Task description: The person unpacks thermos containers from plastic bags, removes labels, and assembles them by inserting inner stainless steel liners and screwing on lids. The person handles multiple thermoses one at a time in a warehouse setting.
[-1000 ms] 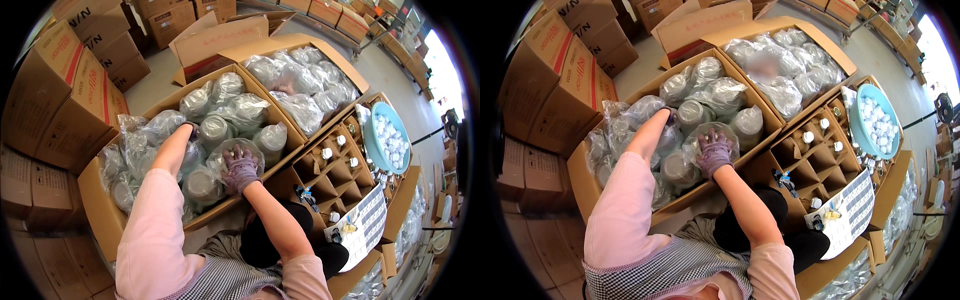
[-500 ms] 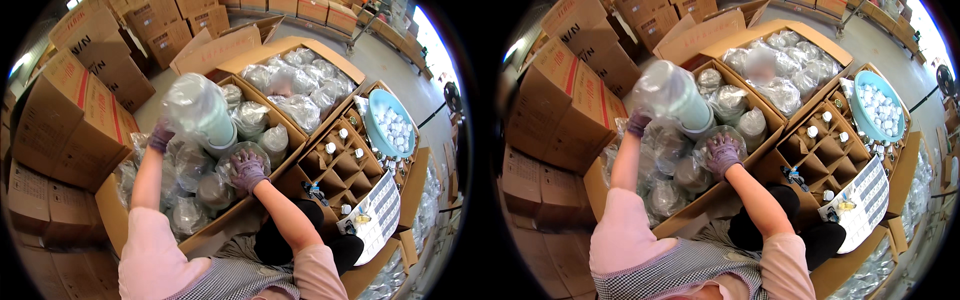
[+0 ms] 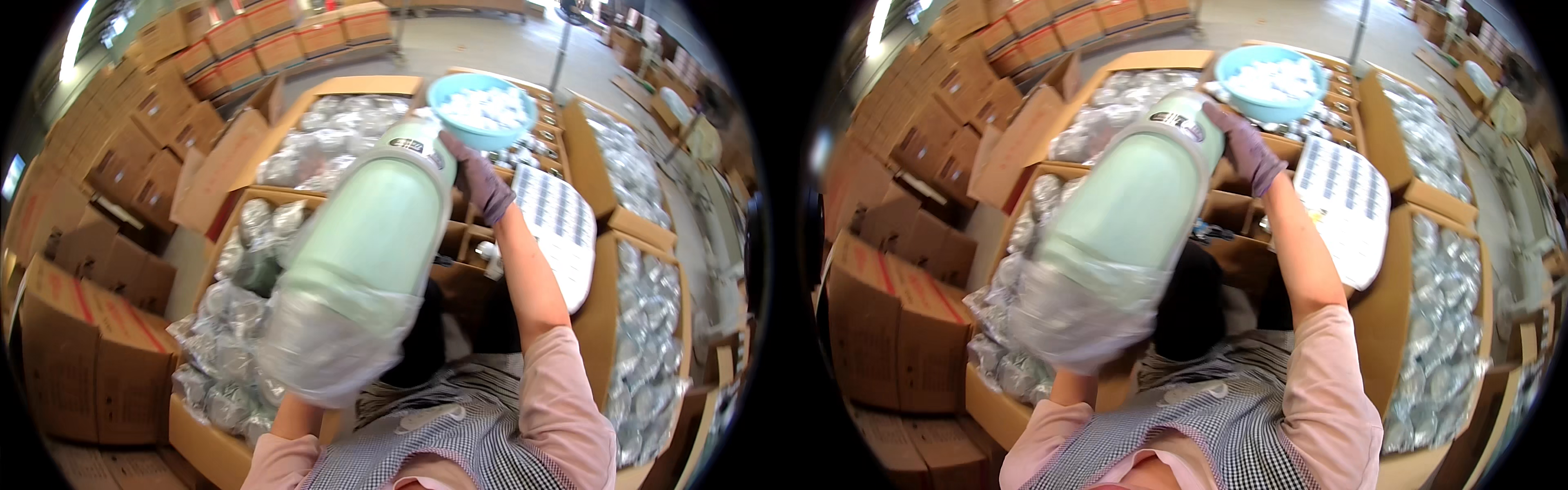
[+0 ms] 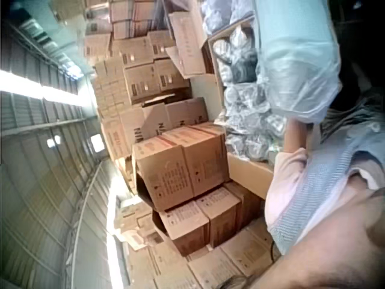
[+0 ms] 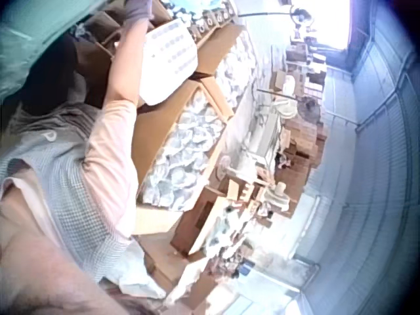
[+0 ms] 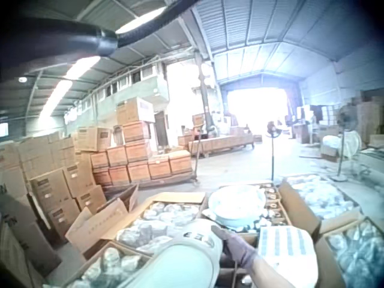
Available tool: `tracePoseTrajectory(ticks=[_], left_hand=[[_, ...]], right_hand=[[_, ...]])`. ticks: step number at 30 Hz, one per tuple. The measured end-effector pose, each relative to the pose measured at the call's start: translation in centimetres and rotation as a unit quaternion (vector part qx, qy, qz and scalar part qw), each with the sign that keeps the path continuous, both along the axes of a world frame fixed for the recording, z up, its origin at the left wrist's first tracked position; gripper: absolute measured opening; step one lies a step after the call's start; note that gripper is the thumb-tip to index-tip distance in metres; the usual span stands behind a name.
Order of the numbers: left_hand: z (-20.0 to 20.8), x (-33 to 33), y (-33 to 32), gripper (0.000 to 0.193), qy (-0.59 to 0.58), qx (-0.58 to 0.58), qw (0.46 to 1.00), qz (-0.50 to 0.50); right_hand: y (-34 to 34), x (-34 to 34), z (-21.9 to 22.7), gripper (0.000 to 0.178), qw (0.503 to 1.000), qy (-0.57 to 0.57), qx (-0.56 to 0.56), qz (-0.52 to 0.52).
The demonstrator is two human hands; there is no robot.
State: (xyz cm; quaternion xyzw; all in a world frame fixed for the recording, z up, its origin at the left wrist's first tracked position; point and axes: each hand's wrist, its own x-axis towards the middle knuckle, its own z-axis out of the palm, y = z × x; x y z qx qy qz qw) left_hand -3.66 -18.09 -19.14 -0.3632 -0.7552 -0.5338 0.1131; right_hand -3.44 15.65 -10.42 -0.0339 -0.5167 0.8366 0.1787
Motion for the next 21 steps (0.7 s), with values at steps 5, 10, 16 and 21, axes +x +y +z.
tracePoseTrajectory(ticks=[5, 10, 16, 21], left_hand=[[-3.7, 4.6, 11.0, 0.052, 0.204, -0.172, 0.948, -0.172], [-2.5, 1.0, 13.3, 0.045, 0.175, -0.279, 0.834, -0.442], [2.5, 3.0, 10.7, 0.019, -0.225, -0.042, 0.950, -0.213], [3.3, 7.0, 10.3, 0.023, -0.063, -0.037, 0.990, -0.122]], right_hand=[[8.9, 13.0, 2.5, 0.046, 0.943, 0.022, 0.308, -0.123], [4.4, 19.2, 0.7, 0.049, 0.896, -0.166, 0.396, -0.114], [5.3, 22.0, -2.2, 0.046, 0.910, -0.130, 0.361, -0.159], [5.8, 21.4, -1.6, 0.040, 0.879, -0.168, 0.388, -0.221]])
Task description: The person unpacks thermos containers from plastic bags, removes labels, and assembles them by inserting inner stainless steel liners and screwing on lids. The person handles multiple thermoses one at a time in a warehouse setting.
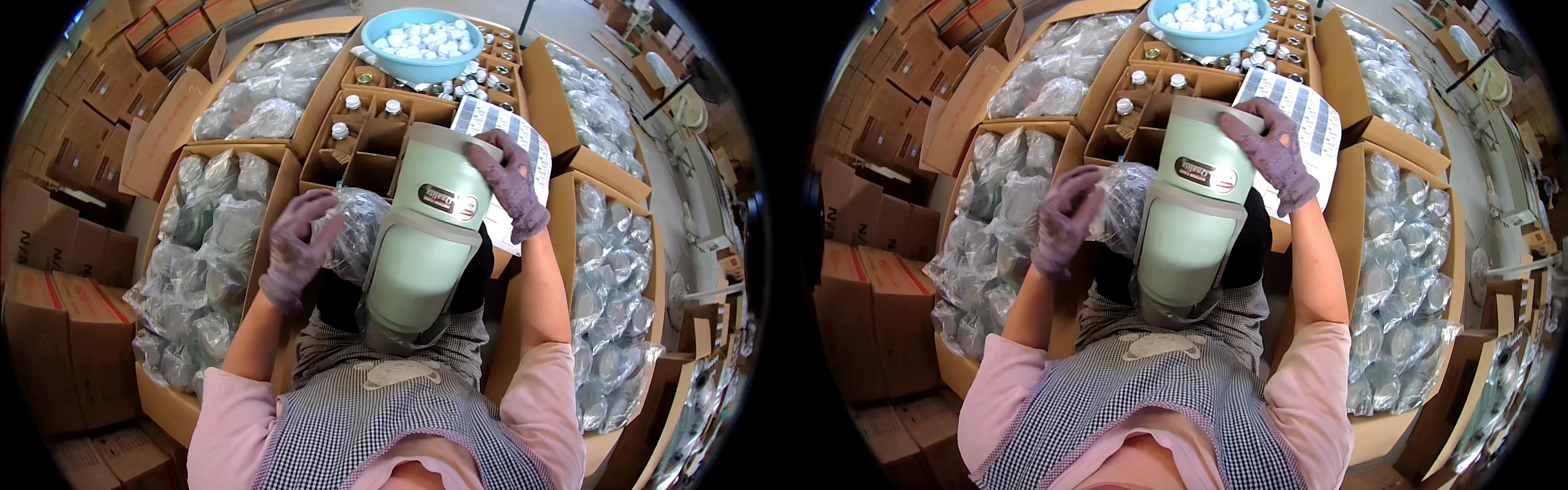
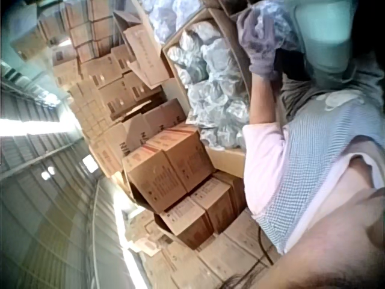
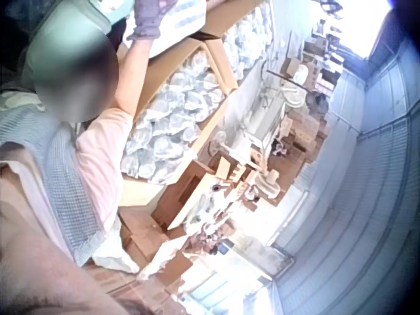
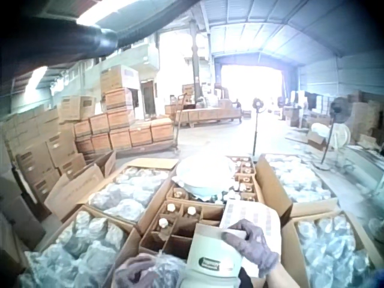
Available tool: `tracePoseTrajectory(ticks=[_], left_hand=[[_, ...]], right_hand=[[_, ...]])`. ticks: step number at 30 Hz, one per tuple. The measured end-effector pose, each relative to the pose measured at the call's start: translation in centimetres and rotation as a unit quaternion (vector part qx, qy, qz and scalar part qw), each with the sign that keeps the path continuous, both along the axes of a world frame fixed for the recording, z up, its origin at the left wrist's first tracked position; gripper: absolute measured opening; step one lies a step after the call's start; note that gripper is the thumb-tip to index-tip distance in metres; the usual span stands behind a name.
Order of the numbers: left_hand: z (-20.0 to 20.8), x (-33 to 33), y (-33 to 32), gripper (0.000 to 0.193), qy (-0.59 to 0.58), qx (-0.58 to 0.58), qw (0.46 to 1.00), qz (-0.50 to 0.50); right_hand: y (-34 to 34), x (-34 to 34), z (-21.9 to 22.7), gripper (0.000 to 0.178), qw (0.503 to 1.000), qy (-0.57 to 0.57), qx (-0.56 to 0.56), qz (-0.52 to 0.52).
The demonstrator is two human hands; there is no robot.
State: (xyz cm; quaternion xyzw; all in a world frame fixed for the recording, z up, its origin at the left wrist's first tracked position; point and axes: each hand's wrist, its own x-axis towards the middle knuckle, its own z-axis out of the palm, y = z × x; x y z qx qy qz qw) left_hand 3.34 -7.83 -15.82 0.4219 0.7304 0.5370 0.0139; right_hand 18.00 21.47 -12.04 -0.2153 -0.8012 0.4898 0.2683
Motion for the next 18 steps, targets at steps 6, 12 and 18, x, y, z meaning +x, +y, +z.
tracePoseTrajectory(ticks=[6, 12, 18], left_hand=[[-2.0, 3.6, -3.4, 0.072, 0.177, -0.102, 0.956, -0.213], [-8.4, 6.5, -7.3, 0.038, 0.267, -0.184, 0.892, -0.315], [-4.2, 5.9, -3.6, 0.013, 0.043, 0.017, 0.974, -0.220]], right_hand=[[1.0, 0.2, -1.2, 0.043, 0.999, 0.026, -0.041, -0.001], [0.1, -0.6, -1.1, 0.054, 0.998, 0.003, 0.044, -0.035], [-2.4, -1.0, 3.0, 0.057, 0.993, -0.022, 0.111, -0.028]])
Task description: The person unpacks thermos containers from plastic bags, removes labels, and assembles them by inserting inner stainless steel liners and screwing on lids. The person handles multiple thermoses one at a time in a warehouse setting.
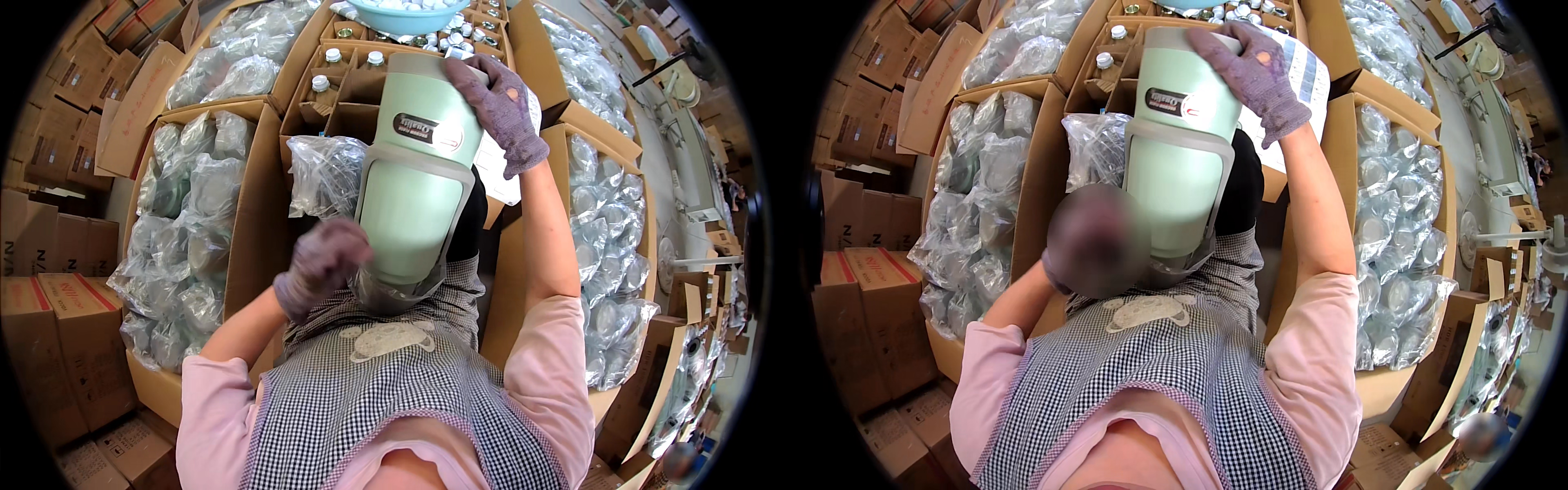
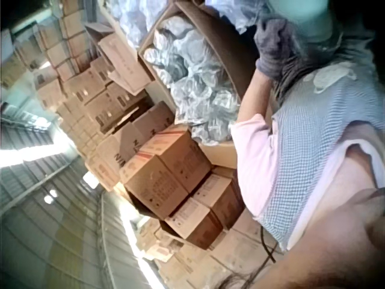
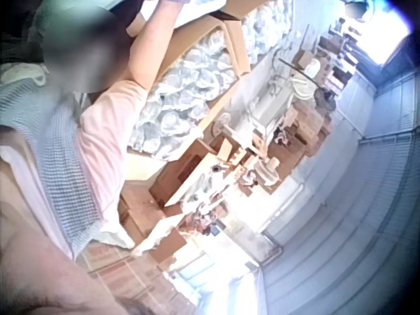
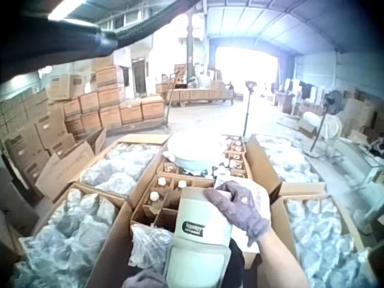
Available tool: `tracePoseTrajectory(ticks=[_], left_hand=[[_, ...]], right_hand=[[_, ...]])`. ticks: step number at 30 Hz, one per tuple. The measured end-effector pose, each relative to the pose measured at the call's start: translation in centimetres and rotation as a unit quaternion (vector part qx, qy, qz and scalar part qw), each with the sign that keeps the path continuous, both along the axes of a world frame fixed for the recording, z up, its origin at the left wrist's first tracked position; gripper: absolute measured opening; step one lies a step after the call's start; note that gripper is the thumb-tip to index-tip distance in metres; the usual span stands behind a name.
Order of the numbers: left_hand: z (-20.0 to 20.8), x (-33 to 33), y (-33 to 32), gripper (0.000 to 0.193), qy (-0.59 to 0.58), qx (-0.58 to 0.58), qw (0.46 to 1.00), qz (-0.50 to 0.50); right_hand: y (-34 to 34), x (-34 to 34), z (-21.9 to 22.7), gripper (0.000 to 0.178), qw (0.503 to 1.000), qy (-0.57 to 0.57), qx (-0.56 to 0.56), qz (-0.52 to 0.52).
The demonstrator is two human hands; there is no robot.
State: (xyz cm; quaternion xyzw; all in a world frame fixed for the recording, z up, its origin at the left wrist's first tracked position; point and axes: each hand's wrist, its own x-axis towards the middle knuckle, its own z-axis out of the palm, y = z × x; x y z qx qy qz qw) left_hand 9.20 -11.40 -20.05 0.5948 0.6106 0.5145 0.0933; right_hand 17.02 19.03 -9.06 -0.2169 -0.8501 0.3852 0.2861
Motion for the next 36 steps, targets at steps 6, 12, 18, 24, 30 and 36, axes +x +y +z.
tracePoseTrajectory(ticks=[6, 12, 18, 24, 30, 36], left_hand=[[6.1, -1.5, 1.4, 0.028, 0.052, -0.038, 0.987, -0.148], [-1.8, 1.8, -2.2, 0.022, 0.141, -0.186, 0.957, -0.170], [-0.9, -2.7, -2.8, 0.020, 0.042, -0.010, 0.998, -0.044], [7.4, -0.2, 4.3, 0.018, 0.178, 0.148, 0.972, 0.046], [2.7, -4.5, 4.6, 0.020, 0.135, 0.119, 0.980, 0.086], [10.2, -3.8, 7.9, 0.024, -0.131, 0.180, 0.963, 0.153]], right_hand=[[-0.9, -0.3, 1.5, 0.063, 0.996, -0.048, 0.074, 0.016], [0.4, 0.5, 0.1, 0.066, 0.997, -0.050, 0.049, 0.034], [0.3, 0.5, 3.6, 0.062, 0.995, 0.009, 0.081, 0.060], [-2.5, -1.8, 2.7, 0.069, 0.975, -0.017, 0.212, 0.067], [-2.8, 1.0, 4.4, 0.062, 0.984, -0.008, 0.132, 0.118], [-5.8, 0.5, 3.5, 0.049, 0.968, 0.098, 0.185, 0.141]])
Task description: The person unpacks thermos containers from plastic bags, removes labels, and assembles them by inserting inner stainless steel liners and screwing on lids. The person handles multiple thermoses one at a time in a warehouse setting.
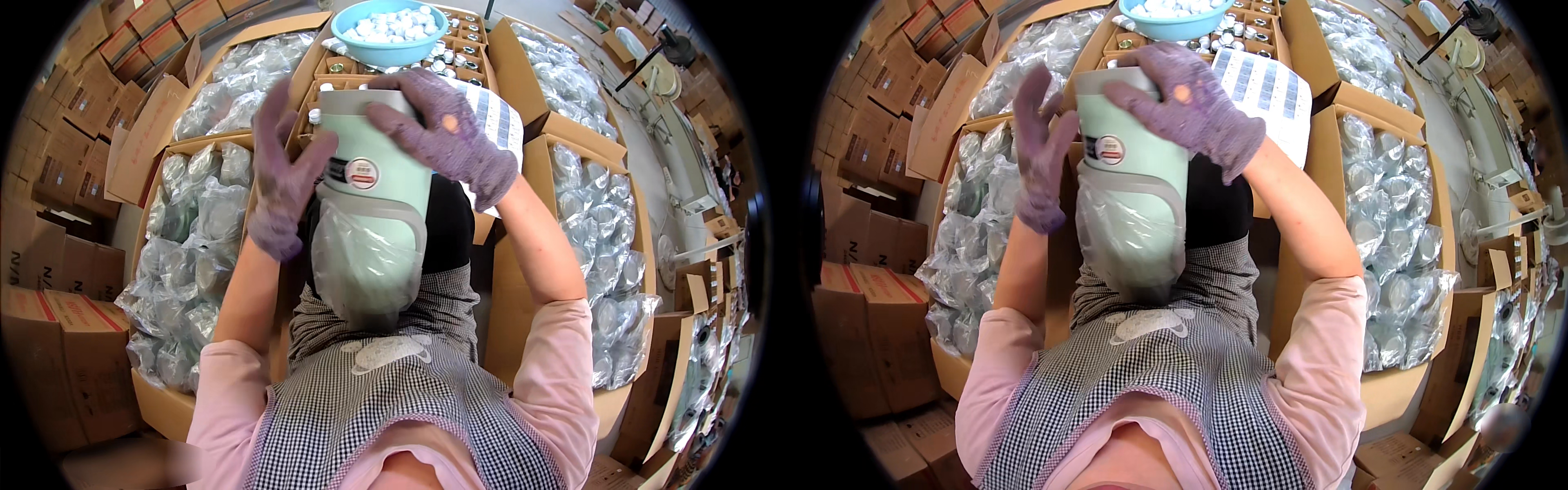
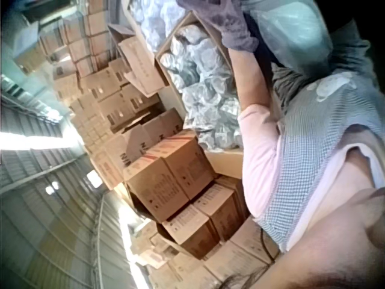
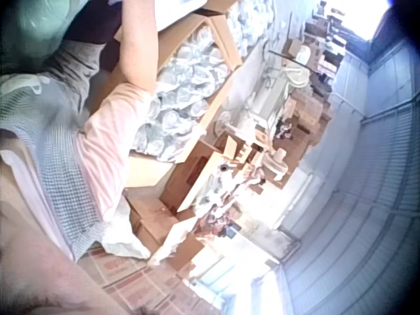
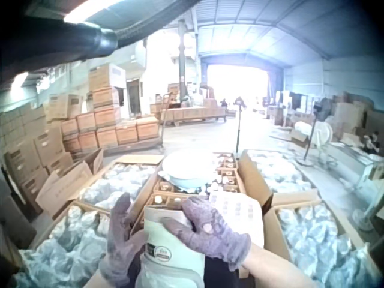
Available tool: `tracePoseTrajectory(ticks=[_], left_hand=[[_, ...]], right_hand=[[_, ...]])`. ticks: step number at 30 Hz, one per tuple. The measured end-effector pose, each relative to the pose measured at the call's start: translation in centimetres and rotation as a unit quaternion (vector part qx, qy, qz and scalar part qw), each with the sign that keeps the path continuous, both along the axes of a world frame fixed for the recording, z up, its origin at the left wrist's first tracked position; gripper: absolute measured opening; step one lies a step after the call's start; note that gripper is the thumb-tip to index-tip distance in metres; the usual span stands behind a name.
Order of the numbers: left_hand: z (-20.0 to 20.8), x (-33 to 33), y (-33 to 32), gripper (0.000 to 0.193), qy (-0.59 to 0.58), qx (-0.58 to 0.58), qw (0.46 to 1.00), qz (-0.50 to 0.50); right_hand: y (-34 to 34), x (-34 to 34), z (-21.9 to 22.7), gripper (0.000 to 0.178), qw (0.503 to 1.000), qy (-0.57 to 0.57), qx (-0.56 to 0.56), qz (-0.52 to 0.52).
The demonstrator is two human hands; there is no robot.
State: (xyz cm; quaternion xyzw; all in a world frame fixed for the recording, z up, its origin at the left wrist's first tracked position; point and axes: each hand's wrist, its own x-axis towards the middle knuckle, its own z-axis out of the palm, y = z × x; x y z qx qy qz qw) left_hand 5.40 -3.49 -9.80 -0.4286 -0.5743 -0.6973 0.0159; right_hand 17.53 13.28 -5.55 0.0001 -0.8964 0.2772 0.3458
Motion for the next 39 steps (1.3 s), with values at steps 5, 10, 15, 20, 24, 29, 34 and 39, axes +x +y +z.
tracePoseTrajectory(ticks=[5, 10, 15, 20, 24, 29, 34, 39], left_hand=[[0.3, -4.3, 0.2, 0.026, -0.055, -0.029, 0.986, -0.155], [-1.5, -7.7, -2.2, 0.056, 0.003, 0.149, 0.937, -0.317], [-2.1, -8.1, -3.3, 0.068, -0.030, 0.128, 0.944, -0.303], [-0.6, -7.6, -3.0, 0.054, -0.022, 0.114, 0.935, -0.335], [-0.1, -7.2, -2.6, 0.051, -0.037, 0.126, 0.929, -0.345], [0.9, -6.3, -1.1, 0.052, -0.121, 0.146, 0.921, -0.342], [4.8, -3.7, 3.1, 0.062, -0.092, -0.047, 0.995, -0.013], [3.7, -5.0, 7.5, 0.060, 0.016, -0.283, 0.955, 0.084]], right_hand=[[-0.4, 3.1, 0.0, 0.068, 0.987, 0.059, -0.149, 0.025], [-0.8, 9.8, -8.9, 0.053, 0.897, -0.293, -0.329, -0.017], [-4.4, 11.7, -11.9, 0.075, 0.728, -0.425, -0.535, 0.057], [-5.0, 13.0, -16.6, 0.084, 0.768, -0.324, -0.545, 0.090], [-2.7, 13.9, -16.0, 0.065, 0.695, -0.288, -0.658, 0.018], [-3.8, 11.2, -11.4, 0.048, 0.771, -0.125, -0.623, -0.031], [-2.2, 6.9, -6.5, 0.043, 0.677, 0.073, -0.729, 0.064], [1.7, 6.1, -9.4, 0.046, 0.806, -0.058, -0.584, -0.082]])
